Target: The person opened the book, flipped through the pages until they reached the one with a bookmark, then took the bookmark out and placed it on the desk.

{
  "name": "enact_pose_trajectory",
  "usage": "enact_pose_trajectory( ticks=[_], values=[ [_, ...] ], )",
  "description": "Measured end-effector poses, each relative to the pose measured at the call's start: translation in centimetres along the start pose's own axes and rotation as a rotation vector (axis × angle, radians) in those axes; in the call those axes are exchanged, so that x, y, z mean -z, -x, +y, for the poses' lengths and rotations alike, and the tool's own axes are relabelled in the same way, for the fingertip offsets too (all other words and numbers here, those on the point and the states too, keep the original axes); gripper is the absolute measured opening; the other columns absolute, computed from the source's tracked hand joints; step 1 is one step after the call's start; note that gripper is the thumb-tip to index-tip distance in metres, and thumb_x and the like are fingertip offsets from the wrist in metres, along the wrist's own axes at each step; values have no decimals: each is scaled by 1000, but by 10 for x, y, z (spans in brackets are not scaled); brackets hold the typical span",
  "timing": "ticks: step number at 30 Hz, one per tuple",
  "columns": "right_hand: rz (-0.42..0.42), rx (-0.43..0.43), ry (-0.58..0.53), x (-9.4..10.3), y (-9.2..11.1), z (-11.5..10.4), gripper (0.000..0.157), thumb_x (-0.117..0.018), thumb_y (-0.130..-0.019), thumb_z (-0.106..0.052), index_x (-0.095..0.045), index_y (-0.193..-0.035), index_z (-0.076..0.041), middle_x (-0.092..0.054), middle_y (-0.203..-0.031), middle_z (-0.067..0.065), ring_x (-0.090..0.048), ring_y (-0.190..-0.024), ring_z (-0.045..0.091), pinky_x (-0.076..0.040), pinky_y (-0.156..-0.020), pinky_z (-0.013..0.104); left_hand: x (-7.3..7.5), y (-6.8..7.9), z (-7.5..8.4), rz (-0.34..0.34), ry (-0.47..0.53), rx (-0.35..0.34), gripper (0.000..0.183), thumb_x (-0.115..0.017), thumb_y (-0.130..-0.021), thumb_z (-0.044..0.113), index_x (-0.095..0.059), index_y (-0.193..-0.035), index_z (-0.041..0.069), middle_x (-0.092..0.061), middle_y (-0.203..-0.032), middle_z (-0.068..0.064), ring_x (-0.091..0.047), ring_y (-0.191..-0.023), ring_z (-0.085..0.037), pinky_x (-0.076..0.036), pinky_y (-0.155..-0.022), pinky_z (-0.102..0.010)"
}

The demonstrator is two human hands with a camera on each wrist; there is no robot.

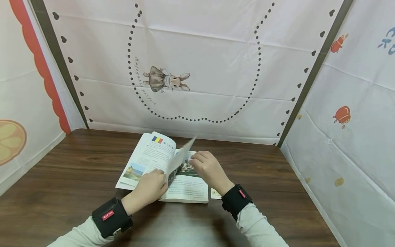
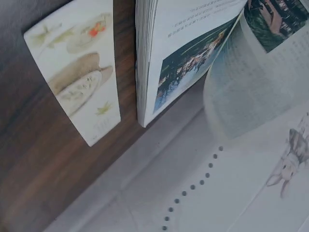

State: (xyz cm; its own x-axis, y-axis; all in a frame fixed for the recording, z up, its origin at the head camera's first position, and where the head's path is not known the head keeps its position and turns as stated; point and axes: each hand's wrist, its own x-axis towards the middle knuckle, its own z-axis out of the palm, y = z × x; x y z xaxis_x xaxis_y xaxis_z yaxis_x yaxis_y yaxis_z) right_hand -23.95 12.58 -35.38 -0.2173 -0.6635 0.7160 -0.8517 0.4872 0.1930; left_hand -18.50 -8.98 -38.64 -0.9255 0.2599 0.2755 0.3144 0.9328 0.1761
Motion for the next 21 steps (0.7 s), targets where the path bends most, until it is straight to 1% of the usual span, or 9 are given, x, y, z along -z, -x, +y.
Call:
enact_pose_trajectory(
  ticks=[3, 5, 7, 10, 12, 16, 18, 20, 21],
  values=[
    [-46, -115, -45, -2, 7, 2, 20, -78, -69, 2, -70, -84, -6, -70, -85, 3, -64, -88, 18, -53, -81, 30, 4, -2, -9, 60, 126, 90, 26, -58, -86, 14, -56, -62, 6, -48, -54, -1, -42, -47, -12, -33, -43, -23],
    [-193, -209, -76, -4, 11, 1, 16, -76, -74, -1, -70, -87, -7, -71, -86, 3, -65, -87, 17, -54, -79, 30, 8, -1, -17, 106, 209, 156, 33, -56, -90, 17, -51, -58, 8, -46, -51, -1, -39, -43, -12, -29, -42, -23],
    [-395, -297, -115, -6, 17, 0, 16, -73, -79, -8, -70, -95, -6, -71, -93, 5, -66, -91, 19, -54, -81, 33, 13, 0, -27, 188, 266, 195, 29, -56, -90, 17, -57, -64, 3, -53, -53, -5, -45, -46, -14, -34, -45, -25],
    [-680, -401, -182, -8, 26, -2, 35, -70, -84, -23, -65, -114, -5, -67, -114, 12, -64, -105, 25, -53, -88, 39, 17, 4, -39, 307, 280, 195, 15, -61, -85, 8, -65, -90, -6, -64, -65, -14, -57, -53, -22, -44, -49, -32],
    [-792, -424, -224, -10, 33, -3, 51, -71, -83, -31, -60, -124, -3, -60, -127, 17, -60, -113, 30, -50, -93, 43, 18, 8, -45, 346, 284, 181, 38, -63, -80, 1, -59, -117, -5, -64, -67, -15, -57, -53, -23, -44, -47, -33],
    [-865, -395, -246, -13, 43, -5, 68, -74, -77, -40, -54, -129, 0, -54, -134, 20, -58, -116, 33, -49, -94, 45, 14, 14, -50, 312, 210, 160, 74, -61, -74, -5, -36, -143, 9, -51, -57, -6, -41, -46, -16, -30, -39, -27],
    [-870, -366, -227, -14, 44, -5, 71, -75, -75, -42, -54, -129, 1, -55, -133, 21, -58, -115, 33, -49, -93, 44, 11, 17, -51, 308, 109, 127, 85, -64, -71, -5, -30, -146, 14, -54, -65, -9, -47, -54, -20, -36, -44, -29],
    [-873, -345, -204, -16, 45, -6, 72, -76, -74, -43, -55, -128, 1, -56, -131, 21, -59, -114, 32, -50, -92, 43, 9, 18, -52, 310, 23, 115, 89, -66, -70, -7, -29, -147, 20, -60, -92, -19, -58, -82, -33, -48, -62, -41],
    [-874, -340, -201, -16, 44, -6, 73, -77, -73, -42, -55, -127, 1, -56, -131, 21, -60, -113, 32, -50, -92, 43, 8, 18, -53, 306, -8, 114, 89, -66, -71, -8, -29, -147, 23, -57, -111, -24, -54, -102, -39, -48, -77, -50]
  ],
)
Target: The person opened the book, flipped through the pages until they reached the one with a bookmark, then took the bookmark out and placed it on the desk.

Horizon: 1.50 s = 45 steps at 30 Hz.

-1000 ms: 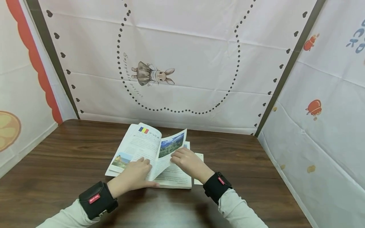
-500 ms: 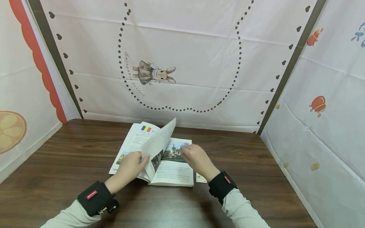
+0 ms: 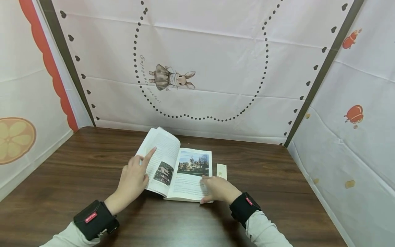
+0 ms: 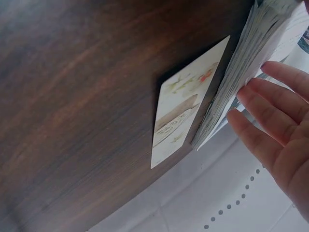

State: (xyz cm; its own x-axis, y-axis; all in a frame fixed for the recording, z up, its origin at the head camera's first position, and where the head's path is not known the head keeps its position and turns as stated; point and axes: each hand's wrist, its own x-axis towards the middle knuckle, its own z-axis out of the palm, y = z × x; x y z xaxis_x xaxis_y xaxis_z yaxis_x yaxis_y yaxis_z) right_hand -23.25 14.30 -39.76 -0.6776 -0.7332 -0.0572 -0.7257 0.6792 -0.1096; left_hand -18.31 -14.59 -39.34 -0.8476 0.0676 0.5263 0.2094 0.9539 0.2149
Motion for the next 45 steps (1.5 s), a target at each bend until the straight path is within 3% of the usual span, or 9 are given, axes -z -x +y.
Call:
enact_pose_trajectory(
  ticks=[4, 9, 11, 19, 25, 31, 36, 41, 45],
  values=[
    [-7, 3, -31, 2, -1, 0, 70, -77, -74, -40, -56, -127, 1, -56, -132, 21, -61, -112, 32, -50, -92, 43, -4, 0, -3, -75, -89, -97, 83, -65, -75, -10, -40, -142, 32, -20, -152, -26, -7, -140, -53, -14, -103, -74],
    [-38, -7, -122, 3, -4, 1, 65, -75, -77, -38, -55, -130, -4, -56, -133, 17, -63, -108, 27, -52, -89, 40, -8, 4, -5, -307, -38, -458, 60, -61, -79, -7, -57, -130, 24, -31, -151, -18, -21, -140, -47, -23, -108, -65],
    [-52, -10, -151, 4, -5, 2, 63, -75, -78, -37, -57, -129, -6, -56, -133, 16, -64, -107, 25, -52, -88, 39, -7, 7, -3, -401, 1, -513, 52, -60, -81, -5, -59, -128, 18, -37, -149, -16, -27, -138, -44, -27, -107, -62],
    [-82, 32, -198, 10, -9, 6, 50, -72, -81, -33, -63, -122, -5, -65, -121, 14, -59, -76, 12, -45, -63, 20, -1, 9, 4, -468, 10, -316, 53, -59, -75, -14, -64, -120, 13, -55, -136, -11, -49, -127, -35, -45, -97, -54],
    [-54, 109, -169, 10, -8, 3, 12, -67, -86, -15, -69, -96, -10, -71, -87, 2, -61, -72, 7, -50, -66, 20, -2, 11, 10, -545, 66, -203, 50, -58, -79, -10, -60, -125, 10, -51, -139, -15, -43, -131, -38, -38, -101, -60],
    [26, 125, -31, 10, -3, 0, 4, -68, -83, -7, -70, -87, -9, -69, -74, -2, -61, -65, 5, -50, -63, 18, -5, 14, 19, -579, 82, -173, 37, -52, -90, 5, -58, -127, 6, -48, -140, -18, -37, -134, -43, -33, -102, -66],
    [202, 171, 57, 18, -3, -1, 4, -69, -82, -8, -71, -86, -8, -69, -71, -3, -57, -62, 5, -50, -66, 22, -3, 12, 31, -569, 71, -153, 34, -50, -94, 18, -60, -122, 2, -49, -139, -21, -37, -134, -43, -31, -103, -65],
    [463, 286, 135, 26, -5, -6, 16, -72, -80, -8, -69, -95, -6, -73, -99, 4, -69, -94, 15, -46, -98, 43, -5, 7, 38, -563, 45, -136, 51, -57, -91, 38, -60, -119, -4, -48, -137, -26, -37, -133, -45, -30, -105, -64],
    [641, 360, 159, 32, -9, -17, 16, -77, -74, -6, -67, -87, -9, -72, -105, 7, -66, -105, 20, -40, -105, 46, -10, 4, 42, -521, 40, -114, 69, -62, -82, 54, -61, -116, -6, -51, -133, -28, -41, -129, -47, -35, -100, -63]
  ],
)
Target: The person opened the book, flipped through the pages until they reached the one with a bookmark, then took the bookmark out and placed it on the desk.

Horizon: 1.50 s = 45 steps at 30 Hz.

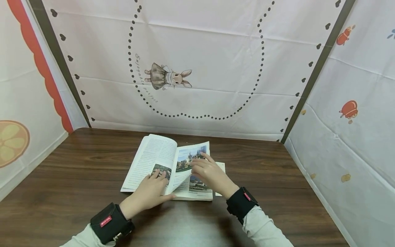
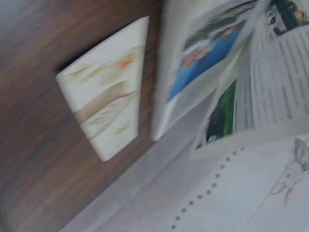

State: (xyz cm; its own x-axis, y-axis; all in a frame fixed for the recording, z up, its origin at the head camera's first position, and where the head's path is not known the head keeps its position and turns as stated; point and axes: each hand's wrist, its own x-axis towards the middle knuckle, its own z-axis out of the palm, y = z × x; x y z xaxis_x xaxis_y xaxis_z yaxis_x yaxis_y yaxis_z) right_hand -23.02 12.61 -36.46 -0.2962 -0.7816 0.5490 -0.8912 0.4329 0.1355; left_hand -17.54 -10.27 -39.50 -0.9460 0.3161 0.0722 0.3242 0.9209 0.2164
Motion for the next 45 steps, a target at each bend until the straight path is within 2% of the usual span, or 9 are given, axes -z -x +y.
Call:
enact_pose_trajectory(
  ticks=[7, 18, 21, 25, 30, 35, 38, 41, 45],
  values=[
    [139, 80, 63, 4, -19, -11, 22, -82, -66, -4, -69, -83, -10, -72, -105, 7, -65, -108, 22, -40, -104, 49, -6, -6, 9, 113, -91, 11, 59, -67, -80, 47, -66, -101, -8, -59, -120, -29, -49, -119, -49, -38, -94, -65],
    [241, -118, 12, 3, -11, -6, 27, -80, -67, 1, -68, -91, -4, -72, -100, 10, -66, -100, 24, -44, -101, 45, -12, -10, 10, 280, -138, 19, 29, -65, -83, 22, -70, -86, -7, -68, -97, -23, -63, -99, -39, -51, -75, -52],
    [98, -256, -53, 2, -5, -5, 30, -77, -73, -2, -66, -102, -3, -71, -102, 10, -66, -100, 25, -48, -96, 41, -10, -10, 7, 335, -109, 38, 33, -59, -89, 25, -65, -69, 0, -66, -70, -13, -63, -66, -24, -47, -53, -33],
    [-290, -460, -172, -4, 8, -3, 48, -73, -80, -19, -58, -122, 0, -64, -121, 15, -61, -113, 28, -49, -96, 41, -4, -9, -2, 358, 81, 109, 41, -52, -94, 26, -54, -57, 8, -43, -46, 0, -38, -40, -11, -25, -39, -21],
    [-629, -535, -253, -16, 26, -1, 78, -75, -76, -37, -45, -135, 4, -46, -141, 21, -46, -131, 33, -39, -107, 44, 3, -7, -15, 393, 244, 176, 27, -56, -90, 17, -63, -102, -7, -50, -48, -3, -38, -39, -10, -24, -39, -21],
    [-672, -512, -241, -21, 32, 1, 78, -75, -73, -45, -51, -132, 0, -47, -142, 19, -47, -129, 33, -40, -105, 43, 3, -6, -26, 425, 292, 195, 70, -62, -78, 0, -32, -141, 1, -58, -66, -11, -49, -51, -18, -35, -44, -27],
    [-678, -498, -253, -19, 30, 3, 71, -74, -74, -43, -55, -129, -3, -49, -140, 18, -52, -124, 32, -44, -102, 44, 1, -6, -30, 446, 230, 164, 87, -68, -73, -5, -23, -147, 8, -58, -99, -23, -58, -87, -35, -49, -67, -42],
    [-691, -480, -275, -16, 27, 6, 63, -74, -77, -39, -57, -126, -4, -52, -137, 18, -57, -119, 31, -47, -98, 43, 0, -6, -33, 450, 112, 137, 94, -74, -70, -3, -26, -148, 16, -33, -139, -30, -28, -132, -49, -30, -99, -66],
    [-693, -417, -273, -13, 25, 8, 44, -70, -83, -32, -64, -117, -6, -67, -116, 11, -66, -94, 18, -53, -82, 31, 0, -5, -32, 382, -43, 67, 85, -72, -71, -5, -38, -144, 25, -12, -155, -24, -1, -141, -52, -4, -102, -77]
  ],
)
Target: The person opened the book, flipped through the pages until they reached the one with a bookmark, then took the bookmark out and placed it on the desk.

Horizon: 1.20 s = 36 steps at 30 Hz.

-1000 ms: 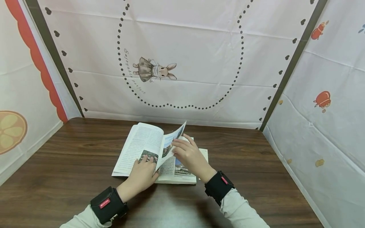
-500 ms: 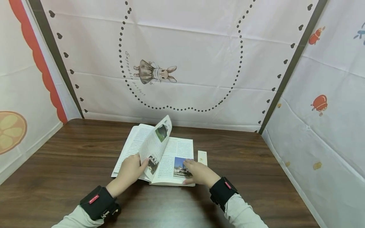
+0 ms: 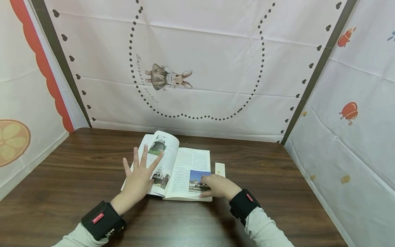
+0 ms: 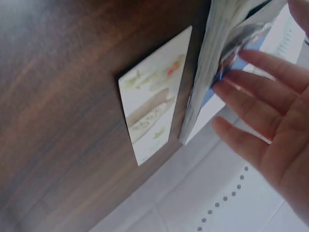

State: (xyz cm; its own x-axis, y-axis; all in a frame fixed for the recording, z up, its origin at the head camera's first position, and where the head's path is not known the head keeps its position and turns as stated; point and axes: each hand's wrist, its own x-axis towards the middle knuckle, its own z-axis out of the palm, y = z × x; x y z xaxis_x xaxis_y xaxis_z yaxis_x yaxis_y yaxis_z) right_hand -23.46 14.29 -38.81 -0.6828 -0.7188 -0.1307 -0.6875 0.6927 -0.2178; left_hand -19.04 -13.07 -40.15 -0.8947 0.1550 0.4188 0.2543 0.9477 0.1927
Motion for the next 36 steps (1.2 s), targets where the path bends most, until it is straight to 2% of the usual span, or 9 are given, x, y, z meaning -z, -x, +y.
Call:
enact_pose_trajectory(
  ticks=[5, 7, 9, 15, 20, 23, 26, 31, 36],
  values=[
    [131, 117, 105, 6, -1, -6, 6, -68, -84, -13, -72, -89, -11, -71, -79, -2, -50, -59, 1, -45, -57, 16, 4, 2, 5, -230, -25, -285, 58, -61, -77, -8, -59, -128, 19, -38, -148, -16, -26, -139, -44, -21, -108, -65],
    [213, 148, 158, 8, -2, -8, 5, -69, -82, -7, -72, -81, -11, -69, -71, -5, -46, -56, -1, -44, -55, 15, 4, 3, 9, -314, -10, -339, 46, -60, -80, -7, -65, -121, 13, -48, -141, -15, -37, -136, -38, -31, -107, -58],
    [280, 163, 202, 11, -3, -9, 7, -71, -80, -6, -72, -77, -13, -67, -67, -7, -45, -55, -1, -45, -57, 17, 5, 5, 13, -351, 5, -328, 36, -59, -83, -3, -66, -116, 8, -55, -134, -15, -45, -131, -34, -37, -105, -53],
    [414, 218, 263, 18, -4, -12, 6, -73, -79, -12, -69, -76, -15, -66, -66, -8, -51, -58, 1, -49, -68, 26, 2, 3, 17, -268, 35, -255, 24, -64, -86, 16, -69, -102, -1, -64, -121, -15, -56, -120, -33, -44, -100, -49],
    [493, 243, 283, 22, -2, -17, 6, -73, -79, -11, -70, -83, -15, -70, -78, -6, -64, -76, 8, -51, -81, 31, -1, 0, 22, -284, 33, -204, 50, -73, -73, 50, -70, -81, 1, -67, -116, -16, -57, -118, -36, -45, -97, -53],
    [568, 286, 312, 25, -2, -21, 12, -75, -77, -10, -71, -87, -14, -72, -87, -4, -67, -87, 12, -50, -85, 32, -3, -1, 29, -262, -2, -189, 58, -72, -69, 60, -68, -74, 3, -70, -102, -15, -61, -110, -37, -48, -89, -54],
    [645, 328, 314, 28, -2, -26, 16, -77, -74, -8, -71, -88, -14, -73, -92, -2, -67, -96, 16, -49, -88, 34, -6, -2, 35, -221, -61, -183, 52, -72, -72, 56, -68, -72, 4, -69, -83, -10, -65, -94, -32, -50, -81, -50],
    [762, 305, 272, 30, -2, -30, 26, -79, -71, -6, -70, -95, -11, -72, -102, 3, -65, -102, 20, -50, -90, 36, -11, -3, 40, -125, -109, -170, 29, -73, -76, 31, -68, -71, 2, -61, -64, -6, -58, -65, -21, -48, -63, -38],
    [783, 149, 207, 27, -1, -26, 51, -80, -71, -7, -61, -117, -4, -68, -113, 10, -65, -104, 25, -53, -89, 37, -8, -5, 35, -48, 44, -81, 36, -61, -88, 26, -56, -57, 8, -48, -50, 0, -43, -45, -12, -34, -43, -24]
  ],
)
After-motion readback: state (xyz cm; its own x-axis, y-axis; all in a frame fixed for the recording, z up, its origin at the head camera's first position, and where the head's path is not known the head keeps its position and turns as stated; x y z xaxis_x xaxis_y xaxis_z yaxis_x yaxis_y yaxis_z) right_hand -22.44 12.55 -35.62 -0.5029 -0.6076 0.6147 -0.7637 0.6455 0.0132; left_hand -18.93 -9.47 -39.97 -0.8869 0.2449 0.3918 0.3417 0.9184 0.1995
